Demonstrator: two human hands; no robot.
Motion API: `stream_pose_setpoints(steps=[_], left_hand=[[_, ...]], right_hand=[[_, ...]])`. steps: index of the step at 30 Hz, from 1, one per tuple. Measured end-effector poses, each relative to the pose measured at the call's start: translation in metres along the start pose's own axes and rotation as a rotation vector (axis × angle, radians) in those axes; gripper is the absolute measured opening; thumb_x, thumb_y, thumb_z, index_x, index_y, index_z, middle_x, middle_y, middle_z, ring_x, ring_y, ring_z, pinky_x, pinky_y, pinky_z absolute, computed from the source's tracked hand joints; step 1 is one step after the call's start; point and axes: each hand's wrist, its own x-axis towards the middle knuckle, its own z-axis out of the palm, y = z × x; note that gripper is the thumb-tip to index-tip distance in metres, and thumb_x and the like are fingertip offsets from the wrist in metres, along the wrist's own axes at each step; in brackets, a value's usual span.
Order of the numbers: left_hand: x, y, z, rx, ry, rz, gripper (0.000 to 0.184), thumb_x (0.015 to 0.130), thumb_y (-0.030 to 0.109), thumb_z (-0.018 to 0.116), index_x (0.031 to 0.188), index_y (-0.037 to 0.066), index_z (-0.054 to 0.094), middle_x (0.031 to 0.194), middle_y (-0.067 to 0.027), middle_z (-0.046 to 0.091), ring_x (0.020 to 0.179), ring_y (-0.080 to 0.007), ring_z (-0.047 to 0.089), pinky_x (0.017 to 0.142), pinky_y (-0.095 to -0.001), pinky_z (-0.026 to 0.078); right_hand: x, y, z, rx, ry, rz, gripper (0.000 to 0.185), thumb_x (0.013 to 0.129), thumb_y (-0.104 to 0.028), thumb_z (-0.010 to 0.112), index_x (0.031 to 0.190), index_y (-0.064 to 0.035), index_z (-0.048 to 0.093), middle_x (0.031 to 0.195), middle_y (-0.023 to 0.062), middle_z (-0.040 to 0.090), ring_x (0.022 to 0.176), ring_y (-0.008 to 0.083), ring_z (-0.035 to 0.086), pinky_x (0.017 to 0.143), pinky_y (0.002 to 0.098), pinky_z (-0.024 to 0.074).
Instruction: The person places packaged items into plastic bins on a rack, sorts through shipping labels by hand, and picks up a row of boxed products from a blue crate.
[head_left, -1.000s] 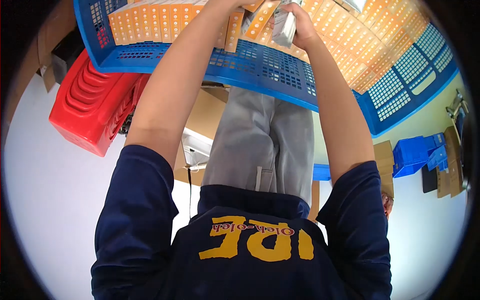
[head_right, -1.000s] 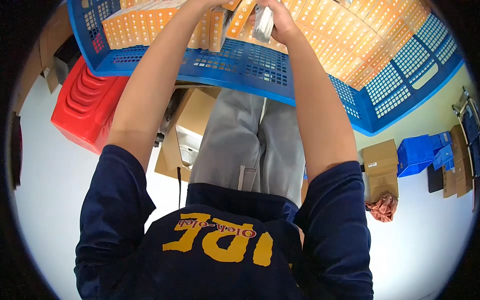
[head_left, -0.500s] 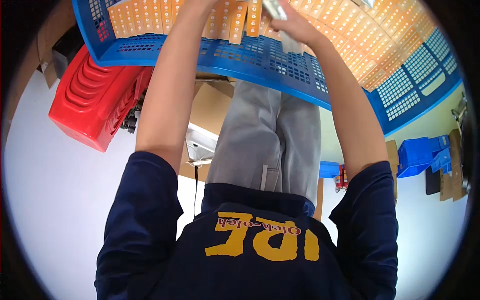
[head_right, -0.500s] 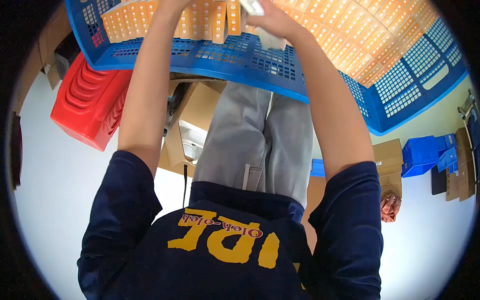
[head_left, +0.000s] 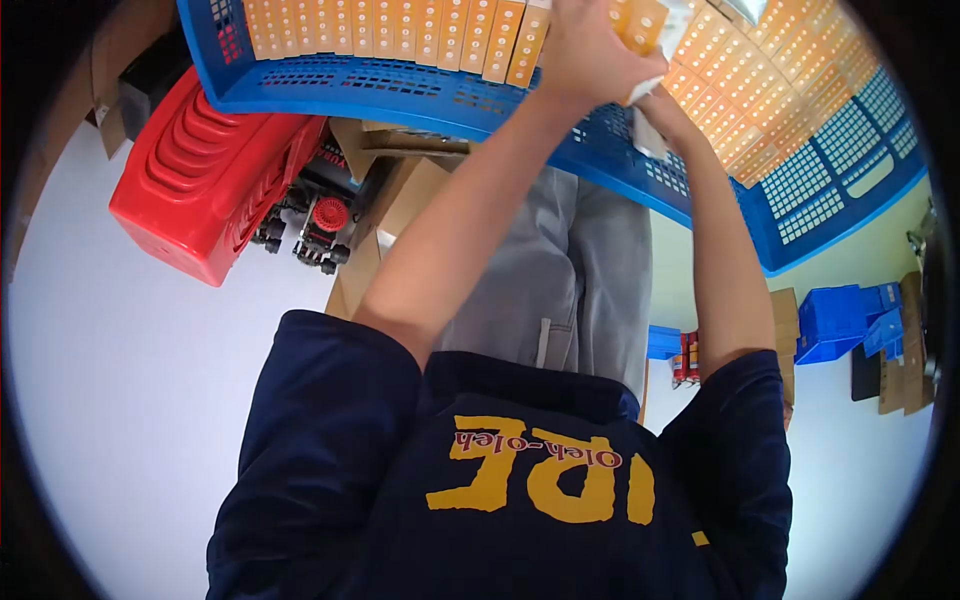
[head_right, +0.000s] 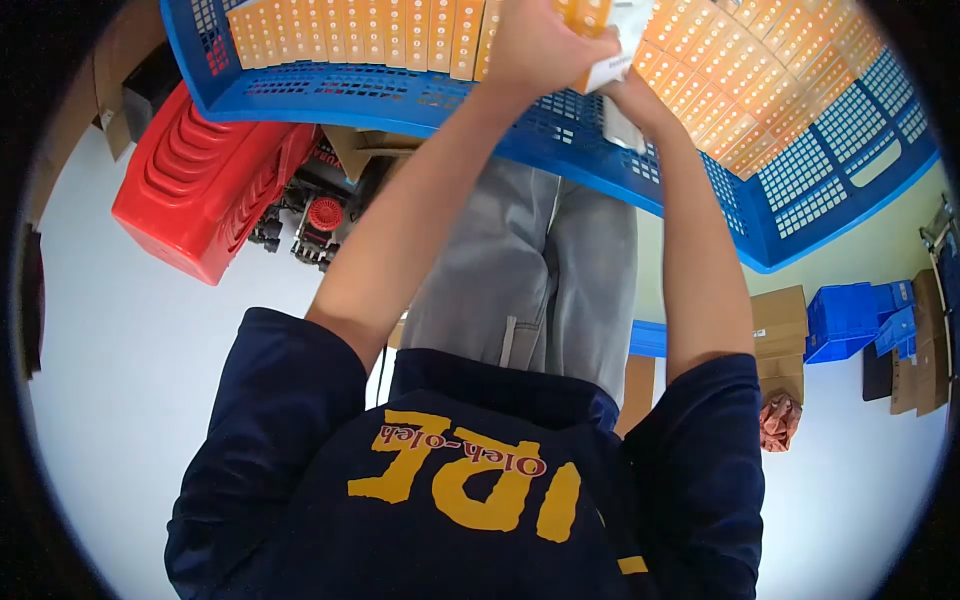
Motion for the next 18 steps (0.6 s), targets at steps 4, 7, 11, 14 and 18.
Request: stream_pose_setpoints(steps=[4, 7, 11, 14, 18], left_hand=[[-0.022, -0.003, 0.029, 0.318, 0.153, 0.030, 0.065, 0.073, 0.019, 0.068, 0.134, 0.005, 0.049, 0.124, -0.0265, 0.049, 0.104, -0.0446, 0.054, 0.087, -0.0460, 0.048], [-0.031, -0.044, 0.049, 0.674, 0.499, 0.116, 0.051, 0.070, 0.024, 0.070, 0.117, 0.007, 0.061, 0.123, -0.0184, 0.055, 0.103, -0.0378, 0.053, 0.085, -0.0483, 0.043], [-0.029, -0.043, -0.051, 0.506, 0.692, 0.313, 0.048, 0.067, 0.029, 0.074, 0.108, 0.009, 0.061, 0.111, -0.0152, 0.057, 0.096, -0.0310, 0.053, 0.081, -0.0415, 0.042], [-0.016, -0.080, -0.174, 0.488, 0.632, 0.018, 0.045, 0.089, 0.018, 0.053, 0.126, -0.007, 0.049, 0.112, -0.0310, 0.056, 0.100, -0.0450, 0.056, 0.089, -0.0473, 0.046], [0.035, -0.247, -0.269, 0.771, 0.887, -0.271, 0.054, 0.093, 0.035, 0.051, 0.130, -0.003, 0.047, 0.123, -0.0292, 0.050, 0.105, -0.0461, 0.051, 0.094, -0.0496, 0.043]], right_hand=[[-0.016, 0.004, -0.032, 0.208, -0.050, 0.154, 0.045, 0.087, -0.028, 0.060, 0.125, -0.0046, 0.056, 0.106, 0.0109, 0.064, 0.092, 0.0188, 0.061, 0.078, 0.0325, 0.0509], [-0.013, -0.012, -0.020, 0.261, -0.028, 0.139, 0.044, 0.086, -0.027, 0.060, 0.124, -0.0039, 0.056, 0.103, 0.0110, 0.064, 0.087, 0.0193, 0.061, 0.075, 0.0320, 0.0509], [0.005, -0.030, 0.011, 0.375, -0.008, 0.109, 0.043, 0.086, -0.026, 0.060, 0.122, -0.0030, 0.056, 0.098, 0.0111, 0.064, 0.082, 0.0199, 0.061, 0.071, 0.0312, 0.0508], [0.004, -0.036, 0.030, 0.459, 0.022, 0.111, 0.042, 0.085, -0.025, 0.060, 0.120, -0.0024, 0.056, 0.094, 0.0112, 0.064, 0.078, 0.0203, 0.061, 0.067, 0.0307, 0.0508], [0.014, -0.044, 0.040, 0.558, 0.004, 0.121, 0.040, 0.085, -0.024, 0.060, 0.118, -0.0019, 0.056, 0.091, 0.0113, 0.064, 0.074, 0.0208, 0.062, 0.065, 0.0297, 0.0507]])
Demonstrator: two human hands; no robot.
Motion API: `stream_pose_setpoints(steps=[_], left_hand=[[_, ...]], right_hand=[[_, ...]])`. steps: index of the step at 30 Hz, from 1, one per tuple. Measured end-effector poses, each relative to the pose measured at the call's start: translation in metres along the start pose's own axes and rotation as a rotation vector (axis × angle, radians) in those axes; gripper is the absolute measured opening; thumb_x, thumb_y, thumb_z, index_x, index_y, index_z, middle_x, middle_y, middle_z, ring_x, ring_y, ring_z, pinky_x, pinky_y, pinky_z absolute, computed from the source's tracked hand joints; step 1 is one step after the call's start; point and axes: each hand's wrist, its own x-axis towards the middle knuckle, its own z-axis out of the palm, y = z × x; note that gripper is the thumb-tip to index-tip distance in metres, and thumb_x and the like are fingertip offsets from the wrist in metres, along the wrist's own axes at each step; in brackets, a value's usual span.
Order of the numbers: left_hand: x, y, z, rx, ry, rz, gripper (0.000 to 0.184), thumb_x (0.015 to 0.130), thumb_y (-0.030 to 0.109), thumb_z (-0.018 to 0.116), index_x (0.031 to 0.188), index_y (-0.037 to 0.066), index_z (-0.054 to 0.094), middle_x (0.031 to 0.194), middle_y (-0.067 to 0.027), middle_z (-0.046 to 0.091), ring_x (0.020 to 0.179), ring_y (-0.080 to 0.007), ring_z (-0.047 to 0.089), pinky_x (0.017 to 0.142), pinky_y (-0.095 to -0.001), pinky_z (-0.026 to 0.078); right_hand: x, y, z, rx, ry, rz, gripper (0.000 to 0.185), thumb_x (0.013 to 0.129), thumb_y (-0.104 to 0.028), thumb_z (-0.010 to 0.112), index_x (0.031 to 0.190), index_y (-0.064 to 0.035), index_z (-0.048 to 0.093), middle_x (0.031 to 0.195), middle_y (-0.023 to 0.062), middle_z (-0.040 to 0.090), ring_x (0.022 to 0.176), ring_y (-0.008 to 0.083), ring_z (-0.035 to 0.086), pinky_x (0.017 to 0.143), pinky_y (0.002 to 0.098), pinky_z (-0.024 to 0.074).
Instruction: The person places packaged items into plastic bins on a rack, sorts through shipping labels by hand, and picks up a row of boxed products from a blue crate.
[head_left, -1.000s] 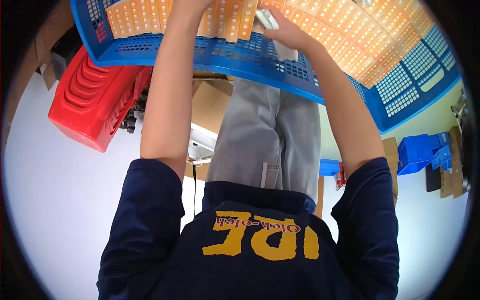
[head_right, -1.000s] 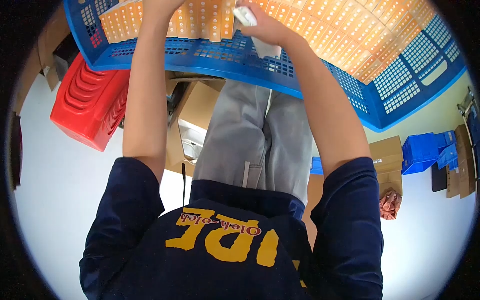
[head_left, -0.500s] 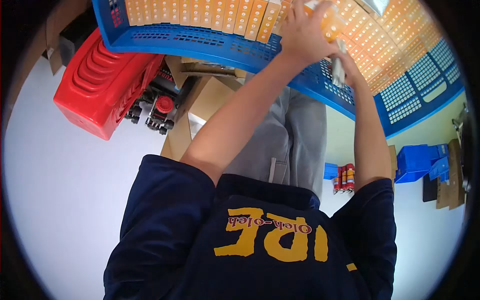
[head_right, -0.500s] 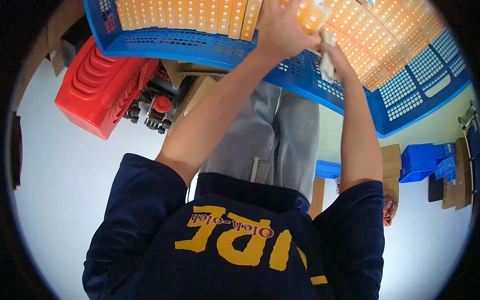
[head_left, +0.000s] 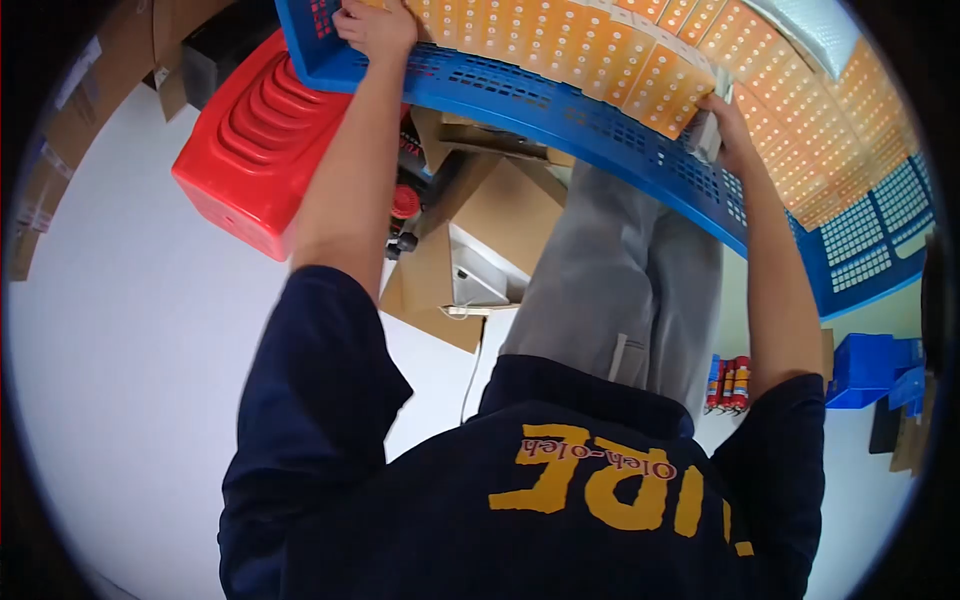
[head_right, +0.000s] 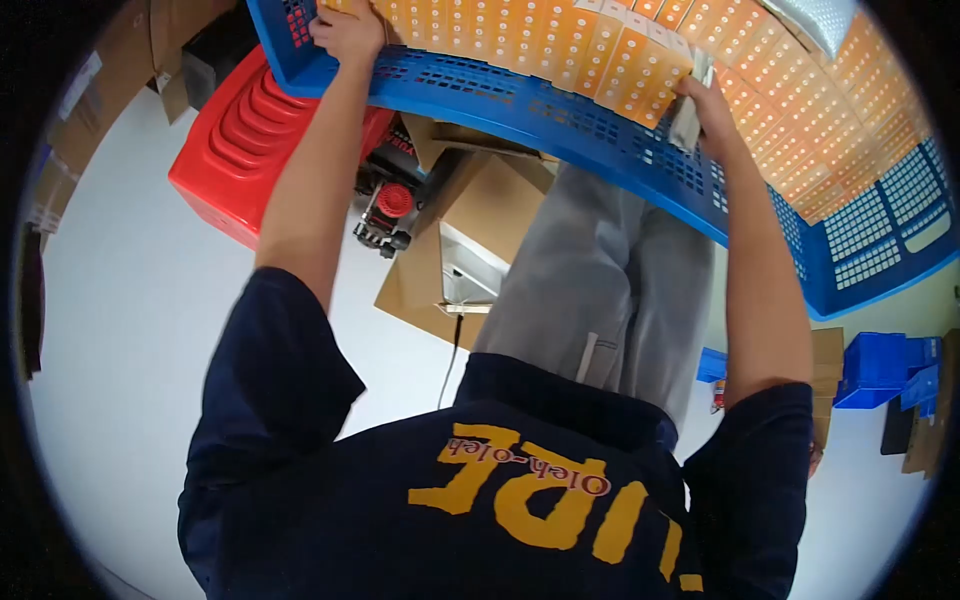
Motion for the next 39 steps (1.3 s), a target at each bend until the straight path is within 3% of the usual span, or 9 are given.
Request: stream_pose_setpoints(steps=[6, 10, 16, 19, 29, 34, 36, 37, 39], left_hand=[[0.024, 0.007, 0.036, 0.164, 0.203, -0.495, 0.057, 0.097, 0.050, 0.043, 0.129, 0.004, 0.049, 0.122, -0.0237, 0.047, 0.106, -0.0412, 0.050, 0.097, -0.0502, 0.040], [0.014, -0.002, 0.060, 0.305, 0.396, -0.437, 0.056, 0.098, 0.053, 0.037, 0.127, 0.007, 0.051, 0.121, -0.0215, 0.047, 0.107, -0.0407, 0.049, 0.098, -0.0500, 0.039], [0.121, -0.178, 0.175, -0.774, -0.257, -0.937, 0.049, 0.096, 0.049, 0.041, 0.109, 0.005, 0.058, 0.102, -0.0193, 0.059, 0.087, -0.0328, 0.057, 0.082, -0.0399, 0.047], [0.110, -0.183, 0.176, -1.322, -0.514, -1.114, 0.047, 0.096, 0.046, 0.043, 0.100, 0.004, 0.061, 0.092, -0.0182, 0.066, 0.077, -0.0288, 0.062, 0.074, -0.0349, 0.051], [0.066, -0.008, -0.044, -0.821, -0.944, -0.526, 0.048, 0.091, 0.050, 0.052, 0.105, 0.006, 0.065, 0.093, -0.0100, 0.066, 0.070, -0.0185, 0.060, 0.058, -0.0223, 0.045], [-0.006, 0.092, -0.212, -0.947, -0.647, 0.072, 0.058, 0.090, 0.053, 0.055, 0.118, 0.002, 0.062, 0.092, -0.0123, 0.066, 0.073, -0.0127, 0.059, 0.059, -0.0159, 0.041], [0.014, 0.053, -0.240, -0.859, -0.717, 0.179, 0.032, 0.094, 0.029, 0.055, 0.111, 0.003, 0.064, 0.100, -0.0074, 0.065, 0.091, -0.0151, 0.060, 0.071, -0.0301, 0.051], [0.000, 0.065, -0.274, -0.913, -0.734, 0.087, 0.032, 0.095, 0.029, 0.055, 0.114, 0.005, 0.061, 0.102, -0.0021, 0.062, 0.090, -0.0081, 0.056, 0.070, -0.0236, 0.048], [-0.058, 0.099, -0.347, -1.007, -0.600, 0.068, 0.035, 0.093, 0.028, 0.055, 0.116, 0.001, 0.059, 0.094, -0.0032, 0.061, 0.081, -0.0091, 0.052, 0.067, -0.0192, 0.041]], right_hand=[[0.016, 0.008, -0.043, 0.087, -0.127, 0.241, 0.057, 0.082, -0.033, 0.064, 0.126, 0.0004, 0.051, 0.097, 0.0156, 0.065, 0.079, 0.0222, 0.065, 0.070, 0.0344, 0.0526], [0.007, 0.005, -0.033, 0.011, -0.074, 0.171, 0.047, 0.084, -0.035, 0.060, 0.115, 0.0003, 0.058, 0.094, 0.0129, 0.068, 0.076, 0.0220, 0.066, 0.069, 0.0319, 0.0527], [-0.009, 0.010, -0.091, -0.027, 0.020, 0.315, 0.047, 0.082, -0.033, 0.061, 0.115, 0.0007, 0.059, 0.094, 0.0143, 0.068, 0.075, 0.0240, 0.066, 0.069, 0.0336, 0.0528], [0.006, 0.010, -0.090, -0.004, -0.004, 0.367, 0.046, 0.082, -0.031, 0.061, 0.115, 0.0007, 0.059, 0.094, 0.0148, 0.068, 0.075, 0.0248, 0.066, 0.069, 0.0340, 0.0528], [-0.025, 0.019, -0.090, 0.161, 0.042, 0.122, 0.056, 0.078, -0.028, 0.060, 0.126, 0.0012, 0.052, 0.103, 0.0189, 0.065, 0.083, 0.0290, 0.062, 0.069, 0.0365, 0.0514], [-0.107, 0.012, -0.105, 0.213, 0.229, -0.002, 0.056, 0.077, -0.024, 0.059, 0.128, -0.0013, 0.051, 0.105, 0.0177, 0.062, 0.085, 0.0295, 0.060, 0.071, 0.0402, 0.0512], [-0.163, 0.009, -0.111, 0.334, 0.275, -0.084, 0.055, 0.076, -0.022, 0.058, 0.127, -0.0018, 0.052, 0.106, 0.0181, 0.062, 0.088, 0.0284, 0.060, 0.072, 0.0397, 0.0508], [-0.185, 0.017, -0.135, 0.438, 0.012, -0.089, 0.056, 0.074, -0.020, 0.059, 0.127, -0.0016, 0.053, 0.110, 0.0187, 0.061, 0.092, 0.0290, 0.059, 0.076, 0.0397, 0.0495], [-0.251, 0.049, -0.152, 0.496, 0.150, -0.186, 0.054, 0.073, -0.017, 0.059, 0.125, -0.0012, 0.053, 0.112, 0.0189, 0.060, 0.096, 0.0298, 0.057, 0.082, 0.0405, 0.0467]])
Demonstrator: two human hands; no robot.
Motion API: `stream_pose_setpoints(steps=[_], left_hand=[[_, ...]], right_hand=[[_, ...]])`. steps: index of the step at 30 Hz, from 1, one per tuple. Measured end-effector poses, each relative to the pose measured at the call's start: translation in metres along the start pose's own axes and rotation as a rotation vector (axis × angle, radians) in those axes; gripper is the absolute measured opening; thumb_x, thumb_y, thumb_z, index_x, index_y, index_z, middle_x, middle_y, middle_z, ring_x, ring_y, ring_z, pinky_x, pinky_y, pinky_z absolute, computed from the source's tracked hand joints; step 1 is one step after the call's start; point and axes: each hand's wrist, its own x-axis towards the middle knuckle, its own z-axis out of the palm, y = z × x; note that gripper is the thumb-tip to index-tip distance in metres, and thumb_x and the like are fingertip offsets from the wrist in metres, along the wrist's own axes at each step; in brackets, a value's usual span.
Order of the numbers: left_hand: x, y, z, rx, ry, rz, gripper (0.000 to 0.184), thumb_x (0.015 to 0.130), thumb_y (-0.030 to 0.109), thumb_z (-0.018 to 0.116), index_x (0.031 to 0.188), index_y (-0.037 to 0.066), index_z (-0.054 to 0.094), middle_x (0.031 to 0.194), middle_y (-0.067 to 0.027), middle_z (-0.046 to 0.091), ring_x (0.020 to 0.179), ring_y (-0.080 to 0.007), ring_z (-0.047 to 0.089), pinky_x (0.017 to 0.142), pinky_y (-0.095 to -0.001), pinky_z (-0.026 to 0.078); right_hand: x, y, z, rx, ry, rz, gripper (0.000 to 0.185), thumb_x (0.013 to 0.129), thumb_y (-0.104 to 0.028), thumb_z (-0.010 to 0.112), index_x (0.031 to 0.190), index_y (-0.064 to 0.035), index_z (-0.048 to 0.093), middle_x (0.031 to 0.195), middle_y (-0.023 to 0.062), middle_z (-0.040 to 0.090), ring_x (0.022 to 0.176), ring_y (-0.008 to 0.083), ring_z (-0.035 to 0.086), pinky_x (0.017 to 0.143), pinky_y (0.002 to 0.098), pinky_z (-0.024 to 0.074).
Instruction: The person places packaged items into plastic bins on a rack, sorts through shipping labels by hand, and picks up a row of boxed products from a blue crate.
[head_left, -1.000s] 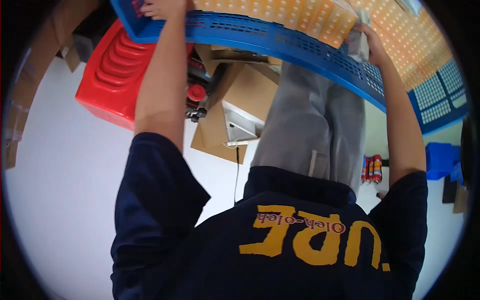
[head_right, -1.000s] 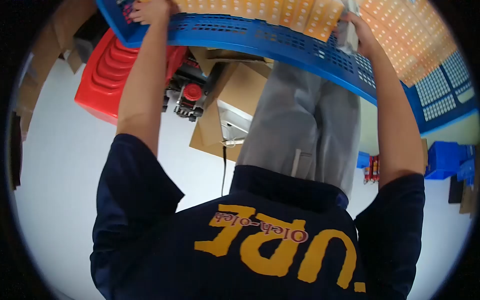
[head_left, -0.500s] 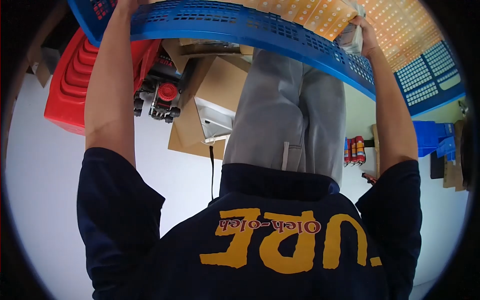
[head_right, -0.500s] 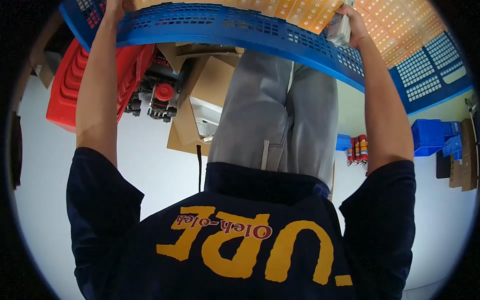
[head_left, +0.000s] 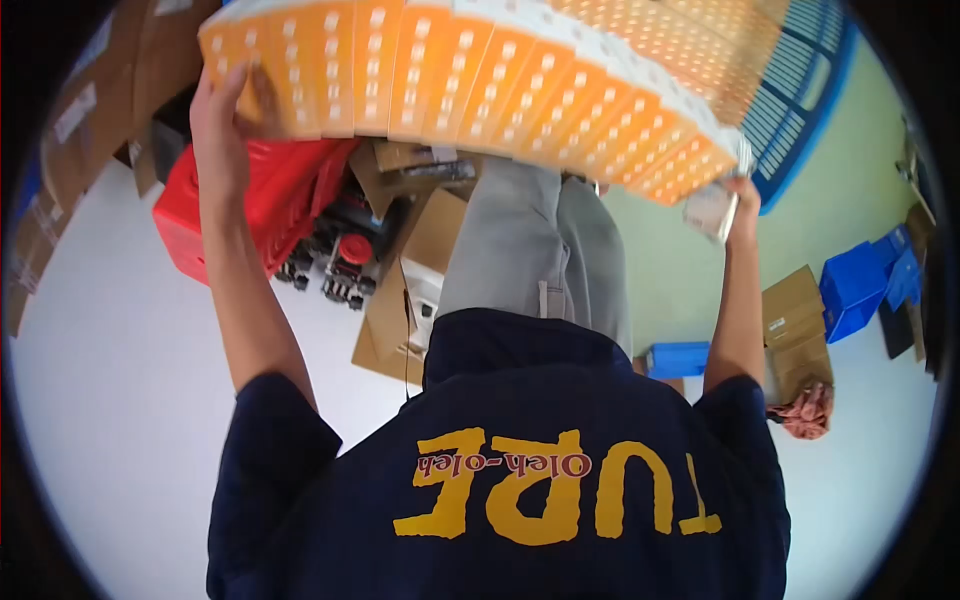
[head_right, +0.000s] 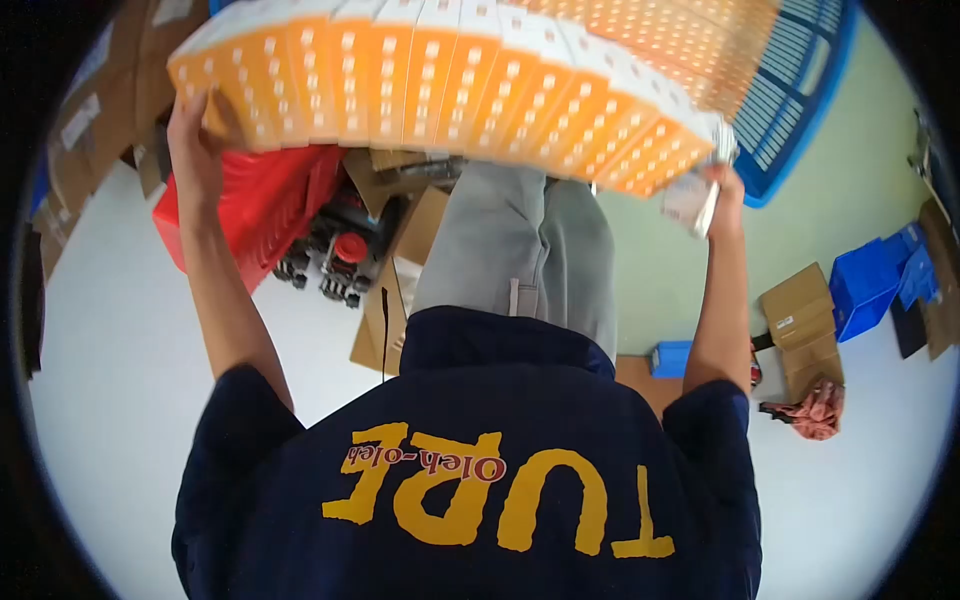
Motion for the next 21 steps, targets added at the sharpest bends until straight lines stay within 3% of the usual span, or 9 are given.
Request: stream_pose_setpoints(steps=[3, 5, 8, 13, 15, 17, 21], left_hand=[[-0.077, 0.044, 0.008, -0.047, 0.022, 0.018, 0.045, 0.092, 0.025, 0.055, 0.129, 0.002, 0.052, 0.110, -0.0096, 0.062, 0.093, -0.0152, 0.059, 0.072, -0.0200, 0.046], [-0.118, 0.057, 0.017, -0.084, -0.038, 0.114, 0.050, 0.091, 0.029, 0.055, 0.133, 0.001, 0.050, 0.119, -0.0133, 0.060, 0.099, -0.0202, 0.060, 0.076, -0.0230, 0.048], [-0.186, 0.075, 0.042, -0.164, -0.182, 0.212, 0.053, 0.092, 0.031, 0.053, 0.135, 0.000, 0.049, 0.122, -0.0142, 0.060, 0.103, -0.0205, 0.060, 0.078, -0.0243, 0.049], [-0.320, 0.102, 0.117, -0.661, -0.528, 0.269, 0.053, 0.097, 0.037, 0.046, 0.140, 0.007, 0.047, 0.132, -0.0108, 0.057, 0.117, -0.0217, 0.056, 0.095, -0.0340, 0.044], [-0.342, 0.106, 0.128, -0.863, -0.701, 0.218, 0.053, 0.099, 0.039, 0.044, 0.142, 0.009, 0.046, 0.136, -0.0095, 0.055, 0.122, -0.0221, 0.055, 0.102, -0.0378, 0.041], [-0.354, 0.106, 0.136, -0.813, -0.763, 0.233, 0.053, 0.099, 0.039, 0.044, 0.142, 0.009, 0.046, 0.137, -0.0102, 0.055, 0.122, -0.0232, 0.055, 0.101, -0.0392, 0.043], [-0.253, 0.123, 0.155, -0.633, -0.829, 0.309, 0.053, 0.099, 0.039, 0.044, 0.141, 0.006, 0.046, 0.138, -0.0122, 0.054, 0.122, -0.0264, 0.056, 0.100, -0.0433, 0.046]], right_hand=[[-0.121, 0.015, -0.054, 0.078, 0.228, -0.111, 0.059, 0.071, -0.014, 0.058, 0.128, 0.0021, 0.051, 0.115, 0.0230, 0.057, 0.098, 0.0318, 0.055, 0.087, 0.0430, 0.0434], [-0.194, 0.030, -0.105, 0.154, 0.230, -0.225, 0.066, 0.069, -0.013, 0.058, 0.132, 0.0026, 0.048, 0.119, 0.0232, 0.057, 0.102, 0.0331, 0.054, 0.089, 0.0433, 0.0428], [-0.298, 0.074, -0.171, 0.270, 0.231, -0.405, 0.078, 0.064, -0.013, 0.058, 0.139, 0.0034, 0.043, 0.126, 0.0236, 0.055, 0.110, 0.0357, 0.054, 0.094, 0.0439, 0.0418], [-0.488, 0.160, -0.253, 0.363, 0.321, -0.777, 0.088, 0.059, -0.016, 0.057, 0.144, 0.0012, 0.038, 0.137, 0.0202, 0.051, 0.121, 0.0363, 0.050, 0.100, 0.0445, 0.0408], [-0.556, 0.200, -0.242, 0.302, 0.432, -0.925, 0.091, 0.058, -0.018, 0.057, 0.146, -0.0008, 0.037, 0.141, 0.0195, 0.049, 0.125, 0.0360, 0.049, 0.102, 0.0453, 0.0404], [-0.618, 0.233, -0.235, 0.339, 0.504, -1.009, 0.091, 0.058, -0.019, 0.059, 0.144, 0.0000, 0.039, 0.140, 0.0190, 0.050, 0.123, 0.0350, 0.050, 0.102, 0.0443, 0.0407], [-0.627, 0.243, -0.136, 0.419, 0.631, -1.187, 0.089, 0.056, -0.023, 0.067, 0.139, 0.0023, 0.045, 0.136, 0.0175, 0.053, 0.119, 0.0322, 0.054, 0.103, 0.0416, 0.0418]])
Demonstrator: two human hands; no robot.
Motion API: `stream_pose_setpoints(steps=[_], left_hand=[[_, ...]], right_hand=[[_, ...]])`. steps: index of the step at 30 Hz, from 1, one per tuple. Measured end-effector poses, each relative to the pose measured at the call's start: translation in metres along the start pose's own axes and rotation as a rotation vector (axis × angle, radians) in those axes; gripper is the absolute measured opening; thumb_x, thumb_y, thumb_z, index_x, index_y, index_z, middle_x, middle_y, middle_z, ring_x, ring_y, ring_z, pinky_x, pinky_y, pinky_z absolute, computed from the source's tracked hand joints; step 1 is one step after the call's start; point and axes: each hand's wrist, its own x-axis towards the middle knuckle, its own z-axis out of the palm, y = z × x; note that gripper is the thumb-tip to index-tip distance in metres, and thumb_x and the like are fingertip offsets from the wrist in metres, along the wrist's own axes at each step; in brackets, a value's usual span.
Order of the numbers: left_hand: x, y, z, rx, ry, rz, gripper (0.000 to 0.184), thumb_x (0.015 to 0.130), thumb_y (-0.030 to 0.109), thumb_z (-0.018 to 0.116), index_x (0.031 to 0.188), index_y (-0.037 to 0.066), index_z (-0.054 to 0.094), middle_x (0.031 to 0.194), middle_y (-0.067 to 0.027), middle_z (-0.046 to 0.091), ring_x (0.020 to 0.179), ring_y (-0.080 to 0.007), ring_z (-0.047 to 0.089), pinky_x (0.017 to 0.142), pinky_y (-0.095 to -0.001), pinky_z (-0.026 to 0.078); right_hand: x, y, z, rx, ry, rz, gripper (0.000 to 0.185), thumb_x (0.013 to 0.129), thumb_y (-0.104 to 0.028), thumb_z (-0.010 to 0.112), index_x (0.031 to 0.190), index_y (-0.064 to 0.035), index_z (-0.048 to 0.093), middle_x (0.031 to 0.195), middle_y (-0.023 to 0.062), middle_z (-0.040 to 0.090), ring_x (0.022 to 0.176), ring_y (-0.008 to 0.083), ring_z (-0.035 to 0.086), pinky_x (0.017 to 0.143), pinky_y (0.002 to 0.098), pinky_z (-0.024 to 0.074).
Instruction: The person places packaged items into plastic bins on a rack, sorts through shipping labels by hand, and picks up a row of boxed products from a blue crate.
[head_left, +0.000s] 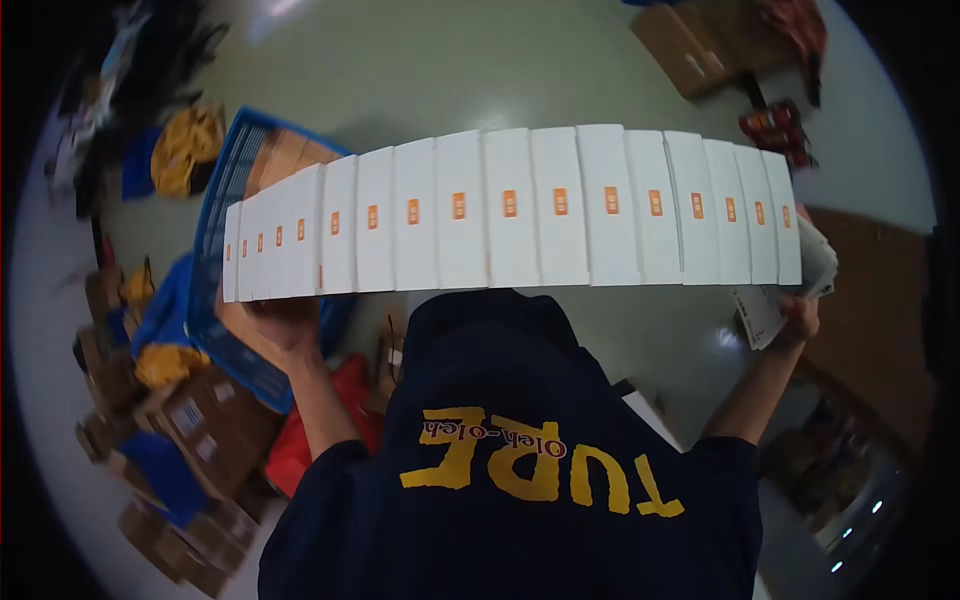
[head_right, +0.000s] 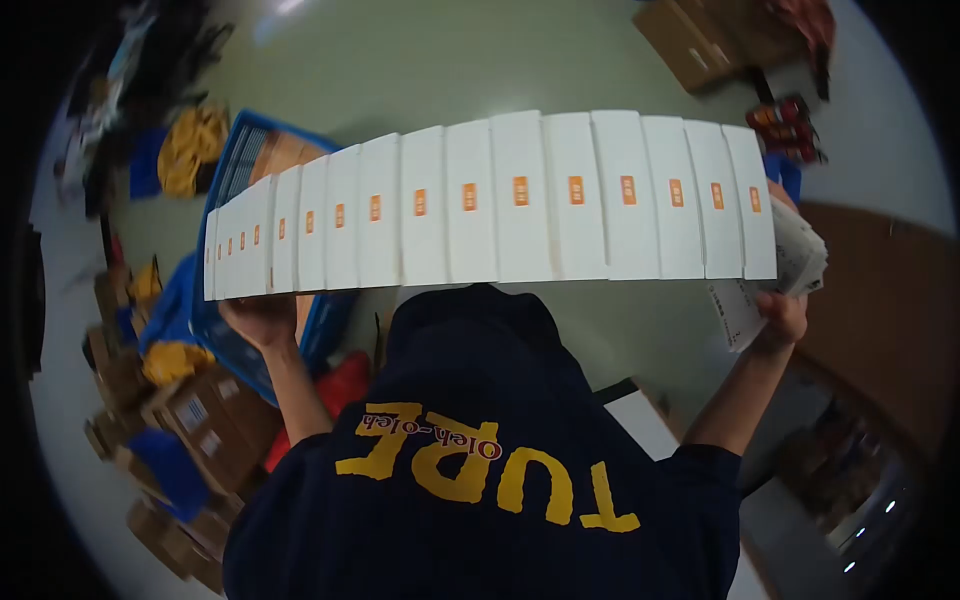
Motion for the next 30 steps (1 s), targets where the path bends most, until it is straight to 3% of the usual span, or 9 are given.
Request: stream_pose_setpoints(steps=[5, 11, 12, 14, 20, 25, 27, 29, 30], left_hand=[[0.010, -0.001, 0.025, -0.344, -0.402, -0.408, 0.050, 0.101, 0.043, 0.041, 0.141, 0.013, 0.048, 0.142, -0.0084, 0.053, 0.129, -0.0265, 0.051, 0.106, -0.0469, 0.041], [0.091, -0.032, 0.004, -0.265, -0.546, -0.670, 0.053, 0.100, 0.039, 0.045, 0.147, 0.016, 0.040, 0.148, -0.0104, 0.046, 0.134, -0.0316, 0.045, 0.113, -0.0522, 0.036], [0.120, -0.045, 0.028, -0.341, -0.748, -0.761, 0.054, 0.100, 0.039, 0.044, 0.148, 0.015, 0.038, 0.151, -0.0107, 0.042, 0.137, -0.0305, 0.042, 0.113, -0.0520, 0.035], [0.150, -0.073, 0.071, -0.264, -0.784, -0.806, 0.053, 0.101, 0.047, 0.044, 0.143, 0.015, 0.046, 0.142, -0.0083, 0.052, 0.129, -0.0273, 0.051, 0.109, -0.0447, 0.041], [0.160, -0.091, 0.120, -0.079, -0.959, -1.128, 0.054, 0.102, 0.042, 0.040, 0.146, 0.012, 0.040, 0.148, -0.0098, 0.045, 0.130, -0.0288, 0.049, 0.109, -0.0458, 0.040], [0.192, -0.151, 0.169, 0.041, -1.263, -1.520, 0.050, 0.100, 0.039, 0.044, 0.140, 0.008, 0.048, 0.139, -0.0098, 0.055, 0.123, -0.0250, 0.054, 0.102, -0.0388, 0.046], [0.193, -0.190, 0.148, 0.083, -1.301, -1.584, 0.051, 0.100, 0.039, 0.044, 0.140, 0.007, 0.048, 0.138, -0.0102, 0.056, 0.122, -0.0249, 0.056, 0.101, -0.0383, 0.046], [0.155, -0.221, 0.163, -0.028, -1.403, -1.990, 0.052, 0.100, 0.039, 0.044, 0.140, 0.006, 0.048, 0.136, -0.0104, 0.058, 0.119, -0.0252, 0.058, 0.100, -0.0385, 0.047], [0.136, -0.223, 0.169, 0.015, -1.418, -2.050, 0.052, 0.100, 0.039, 0.045, 0.140, 0.006, 0.048, 0.136, -0.0108, 0.058, 0.118, -0.0256, 0.059, 0.100, -0.0395, 0.048]], right_hand=[[-0.133, -0.061, 0.056, -0.183, 0.239, -0.274, 0.106, 0.047, -0.035, 0.071, 0.142, 0.0008, 0.041, 0.138, 0.0170, 0.050, 0.123, 0.0321, 0.049, 0.103, 0.0423, 0.0399], [-0.246, -0.021, 0.154, -0.105, 0.408, -0.305, 0.097, 0.047, -0.029, 0.074, 0.136, 0.0032, 0.049, 0.135, 0.0177, 0.053, 0.122, 0.0306, 0.054, 0.106, 0.0418, 0.0424], [-0.249, -0.016, 0.174, -0.078, 0.464, -0.329, 0.098, 0.047, -0.027, 0.073, 0.137, 0.0035, 0.047, 0.136, 0.0179, 0.053, 0.120, 0.0302, 0.054, 0.104, 0.0401, 0.0431], [-0.269, 0.000, 0.198, -0.070, 0.500, -0.380, 0.099, 0.048, -0.022, 0.069, 0.140, 0.0046, 0.043, 0.137, 0.0184, 0.051, 0.112, 0.0272, 0.055, 0.095, 0.0327, 0.0444], [-0.348, -0.024, 0.367, -0.222, 0.979, -0.274, 0.099, 0.044, -0.026, 0.066, 0.136, 0.0049, 0.047, 0.136, 0.0207, 0.051, 0.119, 0.0338, 0.055, 0.101, 0.0392, 0.0437], [-0.287, -0.001, 0.521, -0.264, 1.261, -0.271, 0.097, 0.041, -0.022, 0.062, 0.134, 0.0042, 0.049, 0.131, 0.0196, 0.056, 0.120, 0.0348, 0.054, 0.102, 0.0372, 0.0407], [-0.269, -0.010, 0.563, -0.320, 1.307, -0.154, 0.092, 0.043, -0.016, 0.061, 0.133, 0.0003, 0.051, 0.125, 0.0173, 0.059, 0.100, 0.0302, 0.056, 0.087, 0.0321, 0.0416], [-0.255, -0.038, 0.595, -0.399, 1.408, -0.043, 0.087, 0.044, -0.009, 0.060, 0.131, -0.0036, 0.054, 0.119, 0.0150, 0.062, 0.081, 0.0255, 0.059, 0.072, 0.0270, 0.0424], [-0.248, -0.045, 0.609, -0.519, 1.416, -0.002, 0.090, 0.041, -0.015, 0.062, 0.129, 0.0005, 0.054, 0.118, 0.0164, 0.064, 0.097, 0.0313, 0.059, 0.083, 0.0315, 0.0427]])
